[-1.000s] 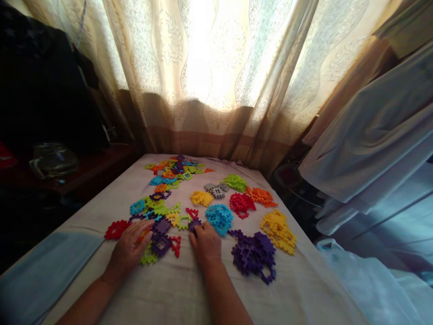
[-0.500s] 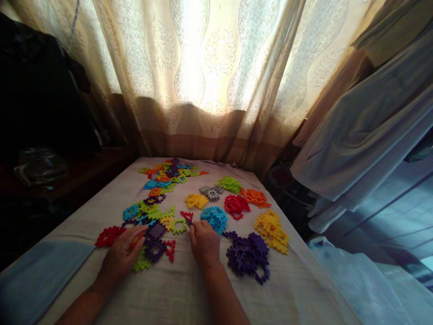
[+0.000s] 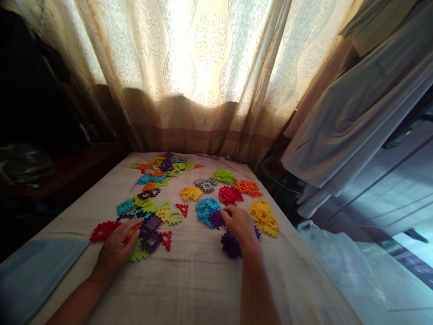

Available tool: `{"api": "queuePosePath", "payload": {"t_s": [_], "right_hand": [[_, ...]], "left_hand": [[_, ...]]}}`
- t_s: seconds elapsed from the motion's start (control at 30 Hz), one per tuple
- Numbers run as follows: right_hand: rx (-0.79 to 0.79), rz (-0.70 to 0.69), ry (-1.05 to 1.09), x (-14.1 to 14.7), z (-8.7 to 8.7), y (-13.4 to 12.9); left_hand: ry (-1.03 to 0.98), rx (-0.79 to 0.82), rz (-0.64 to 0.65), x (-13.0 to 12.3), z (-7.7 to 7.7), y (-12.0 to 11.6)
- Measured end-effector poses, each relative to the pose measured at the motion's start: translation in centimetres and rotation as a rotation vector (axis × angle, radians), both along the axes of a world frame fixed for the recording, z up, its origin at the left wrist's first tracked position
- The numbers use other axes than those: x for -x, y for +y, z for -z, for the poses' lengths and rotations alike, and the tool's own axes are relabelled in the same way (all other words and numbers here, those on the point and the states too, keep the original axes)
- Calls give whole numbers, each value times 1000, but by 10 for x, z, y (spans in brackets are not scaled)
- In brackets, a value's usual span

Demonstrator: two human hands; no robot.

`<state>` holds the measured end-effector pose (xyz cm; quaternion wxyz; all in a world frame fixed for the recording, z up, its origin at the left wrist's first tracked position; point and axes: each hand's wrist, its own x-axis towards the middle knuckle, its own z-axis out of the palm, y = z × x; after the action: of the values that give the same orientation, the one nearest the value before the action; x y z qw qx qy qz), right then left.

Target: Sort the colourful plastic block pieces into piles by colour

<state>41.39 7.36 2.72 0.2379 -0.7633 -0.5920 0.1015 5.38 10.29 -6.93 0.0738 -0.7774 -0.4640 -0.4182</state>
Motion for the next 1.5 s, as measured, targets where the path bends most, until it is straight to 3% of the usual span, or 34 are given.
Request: {"api": "queuePosePath", "payload": {"t_s": [0.1, 0.23, 0.37, 0.63, 0.87, 1.13, 1.27, 1.4, 1.5], "right_hand": [[73, 86, -72, -33, 5, -3], [144, 178, -113, -53, 19, -2], [193, 258, -147, -58, 24, -1], [217, 327, -182, -51, 15, -3], [144, 189, -182, -19, 3, 3], [127, -111, -171, 51, -3, 4], [25, -311, -116, 91, 10, 1], [-134, -575, -52, 132, 35, -6], [-168, -693, -90, 154, 52, -13]], "left_hand": [[-4, 19, -11, 1, 1, 0], [-22, 54, -29, 2, 2, 1], [-20, 57, -28, 2, 0, 1], [-7, 69, -31, 1, -4, -1], [-41, 91, -35, -1, -6, -3], [-107, 154, -69, -1, -4, -4], [-124, 179, -70, -2, -4, -4], [-121, 172, -53, -3, -7, -5], [-113, 174, -49, -3, -8, -5]]}}
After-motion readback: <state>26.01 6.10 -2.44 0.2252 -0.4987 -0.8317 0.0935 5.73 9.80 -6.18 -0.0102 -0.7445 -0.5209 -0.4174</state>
